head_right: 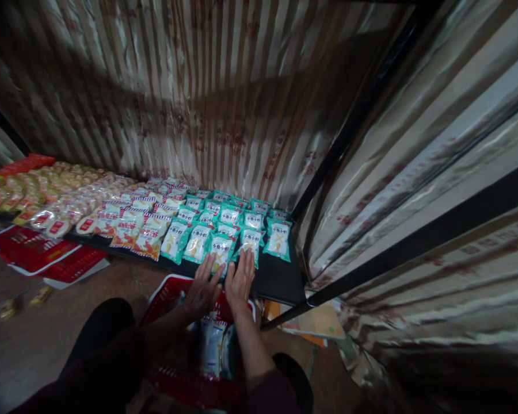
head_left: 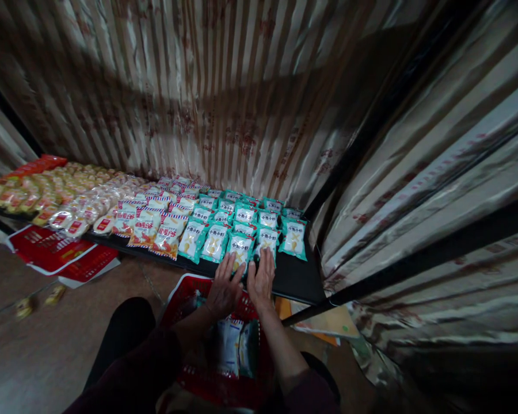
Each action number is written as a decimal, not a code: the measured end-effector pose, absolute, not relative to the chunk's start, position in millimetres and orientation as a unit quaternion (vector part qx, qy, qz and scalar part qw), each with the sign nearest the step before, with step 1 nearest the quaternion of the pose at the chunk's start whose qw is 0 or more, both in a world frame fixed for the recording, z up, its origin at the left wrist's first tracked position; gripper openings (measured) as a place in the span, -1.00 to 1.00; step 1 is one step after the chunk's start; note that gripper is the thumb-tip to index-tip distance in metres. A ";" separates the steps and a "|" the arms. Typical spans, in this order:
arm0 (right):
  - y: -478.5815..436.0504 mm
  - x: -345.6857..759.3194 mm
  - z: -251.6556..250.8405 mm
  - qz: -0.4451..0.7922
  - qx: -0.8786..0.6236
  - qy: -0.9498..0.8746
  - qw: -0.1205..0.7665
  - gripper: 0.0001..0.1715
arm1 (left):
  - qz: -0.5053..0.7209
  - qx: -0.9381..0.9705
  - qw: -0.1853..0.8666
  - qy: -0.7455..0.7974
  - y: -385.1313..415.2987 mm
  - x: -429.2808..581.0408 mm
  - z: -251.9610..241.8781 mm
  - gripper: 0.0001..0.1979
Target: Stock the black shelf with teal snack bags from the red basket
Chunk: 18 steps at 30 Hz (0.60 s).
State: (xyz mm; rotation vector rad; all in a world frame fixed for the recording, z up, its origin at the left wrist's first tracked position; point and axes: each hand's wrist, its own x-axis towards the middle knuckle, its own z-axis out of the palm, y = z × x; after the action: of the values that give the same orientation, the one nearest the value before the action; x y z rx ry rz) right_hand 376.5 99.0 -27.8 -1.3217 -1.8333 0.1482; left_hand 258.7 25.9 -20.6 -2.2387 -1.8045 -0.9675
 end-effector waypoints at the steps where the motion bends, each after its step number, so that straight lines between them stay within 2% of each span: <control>1: 98.3 374.6 -29.0 0.061 -0.529 -0.734 0.421 -0.37 | -0.321 -0.733 0.056 -0.598 27.2 260.8 -22.8 -0.44; 7: 91.9 380.8 -32.6 0.060 -0.529 -0.753 0.386 -0.41 | -0.333 -0.714 0.071 -0.612 32.0 269.2 -29.6 -0.44; 18: 110.1 392.5 -21.2 0.031 -0.556 -0.722 0.411 -0.42 | -0.341 -0.700 0.097 -0.620 37.0 271.7 -34.7 -0.43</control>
State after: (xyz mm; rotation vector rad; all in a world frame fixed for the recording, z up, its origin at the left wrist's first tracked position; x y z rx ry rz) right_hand 392.5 110.1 -21.2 -1.3988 -1.8161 0.0780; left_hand 271.7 37.0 -34.7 -2.0713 -1.8364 -1.0091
